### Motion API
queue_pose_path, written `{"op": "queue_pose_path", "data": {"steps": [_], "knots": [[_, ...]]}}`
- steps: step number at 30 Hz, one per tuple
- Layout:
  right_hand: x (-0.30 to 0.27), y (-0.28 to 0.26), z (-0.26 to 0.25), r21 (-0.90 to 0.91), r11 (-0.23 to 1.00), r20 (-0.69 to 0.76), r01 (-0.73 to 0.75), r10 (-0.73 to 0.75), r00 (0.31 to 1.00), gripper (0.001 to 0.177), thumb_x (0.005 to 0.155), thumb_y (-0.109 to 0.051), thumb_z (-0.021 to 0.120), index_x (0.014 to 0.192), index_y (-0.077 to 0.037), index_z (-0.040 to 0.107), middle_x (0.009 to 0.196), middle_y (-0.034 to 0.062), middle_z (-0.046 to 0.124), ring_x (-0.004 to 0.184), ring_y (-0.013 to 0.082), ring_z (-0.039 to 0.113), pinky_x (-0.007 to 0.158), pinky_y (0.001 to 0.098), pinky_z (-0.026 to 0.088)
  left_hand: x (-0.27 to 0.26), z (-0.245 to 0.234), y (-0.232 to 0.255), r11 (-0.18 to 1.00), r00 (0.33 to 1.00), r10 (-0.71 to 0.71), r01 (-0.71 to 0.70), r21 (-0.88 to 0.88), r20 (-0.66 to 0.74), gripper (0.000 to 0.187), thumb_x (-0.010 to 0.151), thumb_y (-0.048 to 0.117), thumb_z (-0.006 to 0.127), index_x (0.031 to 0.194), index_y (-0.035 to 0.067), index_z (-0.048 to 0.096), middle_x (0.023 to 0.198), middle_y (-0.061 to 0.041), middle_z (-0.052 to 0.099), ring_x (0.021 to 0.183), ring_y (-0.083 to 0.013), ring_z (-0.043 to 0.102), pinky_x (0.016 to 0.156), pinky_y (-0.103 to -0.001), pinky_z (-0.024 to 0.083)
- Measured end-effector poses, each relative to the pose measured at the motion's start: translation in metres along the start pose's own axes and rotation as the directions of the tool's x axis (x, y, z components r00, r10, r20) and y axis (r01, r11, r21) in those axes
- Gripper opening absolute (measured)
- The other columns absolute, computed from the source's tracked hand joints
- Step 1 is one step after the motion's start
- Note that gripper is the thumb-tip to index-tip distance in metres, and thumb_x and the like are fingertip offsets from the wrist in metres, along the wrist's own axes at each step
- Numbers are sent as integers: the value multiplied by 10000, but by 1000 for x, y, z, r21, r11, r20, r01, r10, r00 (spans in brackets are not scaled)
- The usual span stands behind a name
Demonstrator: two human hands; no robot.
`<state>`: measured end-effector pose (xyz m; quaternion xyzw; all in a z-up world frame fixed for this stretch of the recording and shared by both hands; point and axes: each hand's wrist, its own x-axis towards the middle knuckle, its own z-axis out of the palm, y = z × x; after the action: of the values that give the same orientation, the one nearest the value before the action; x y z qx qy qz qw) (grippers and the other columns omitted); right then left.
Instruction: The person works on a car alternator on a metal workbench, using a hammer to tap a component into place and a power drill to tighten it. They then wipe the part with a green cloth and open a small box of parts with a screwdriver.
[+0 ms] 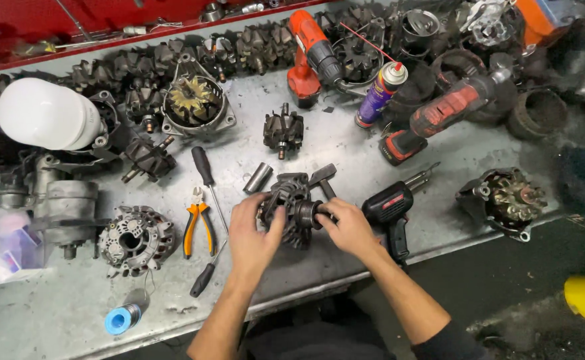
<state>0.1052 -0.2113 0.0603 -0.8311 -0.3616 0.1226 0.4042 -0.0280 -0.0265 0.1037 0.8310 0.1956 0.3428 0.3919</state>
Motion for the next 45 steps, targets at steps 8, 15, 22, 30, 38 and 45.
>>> {"op": "queue_pose_path", "data": {"steps": [8, 15, 22, 30, 38, 45], "knots": [[8, -8, -11, -167, 978, 143, 122, -99, 985, 127, 902, -141, 711, 996, -88, 778, 933, 102, 751, 883, 358, 731, 759, 470, 588, 2, 27, -37, 976, 951, -219, 212, 56, 217, 612, 863, 374, 763, 1338, 21, 607, 1221, -256, 664, 1220, -449, 606, 1074, -521, 459], [2, 7, 5, -80, 997, -52, 5, -10, 999, 206, 841, -257, 821, 1000, -127, 801, 869, 49, 766, 834, 271, 747, 710, 371, 595, 2, 22, -34, 935, 888, -353, 335, 113, 295, 600, 869, 402, 736, 1358, 85, 593, 1158, -220, 700, 1226, -392, 627, 1064, -483, 481], [6, 27, 11, -118, 991, -24, 61, -64, 998, 216, 822, -279, 831, 1009, -174, 805, 887, 33, 770, 855, 269, 748, 717, 388, 595, 1, 31, -45, 930, 881, -368, 345, 131, 297, 616, 847, 439, 747, 1361, 139, 591, 1177, -176, 697, 1254, -350, 616, 1067, -474, 487], [1, 19, 13, -163, 983, -25, -81, 78, 997, 213, 902, -307, 758, 1005, -126, 804, 911, 62, 789, 870, 287, 754, 728, 384, 597, 0, 33, -50, 933, 885, -359, 342, 112, 296, 612, 844, 432, 742, 1360, 137, 596, 1198, -170, 697, 1269, -340, 607, 1063, -479, 495], [8, -8, -12, -323, 925, 85, 199, -181, 980, 199, 868, -286, 765, 1036, -181, 784, 894, 35, 766, 801, 281, 751, 667, 390, 607, -2, 29, -48, 936, 884, -353, 336, 109, 308, 620, 845, 434, 737, 1368, 136, 590, 1221, -163, 693, 1282, -333, 600, 1062, -492, 498], [10, 19, 7, -181, 983, 8, -9, 10, 1000, 202, 930, -324, 734, 964, -137, 800, 802, 24, 746, 730, 242, 743, 633, 322, 583, 1, 28, -44, 942, 896, -335, 321, 98, 292, 610, 841, 416, 744, 1353, 114, 608, 1210, -160, 704, 1262, -332, 613, 1059, -474, 504]]}}
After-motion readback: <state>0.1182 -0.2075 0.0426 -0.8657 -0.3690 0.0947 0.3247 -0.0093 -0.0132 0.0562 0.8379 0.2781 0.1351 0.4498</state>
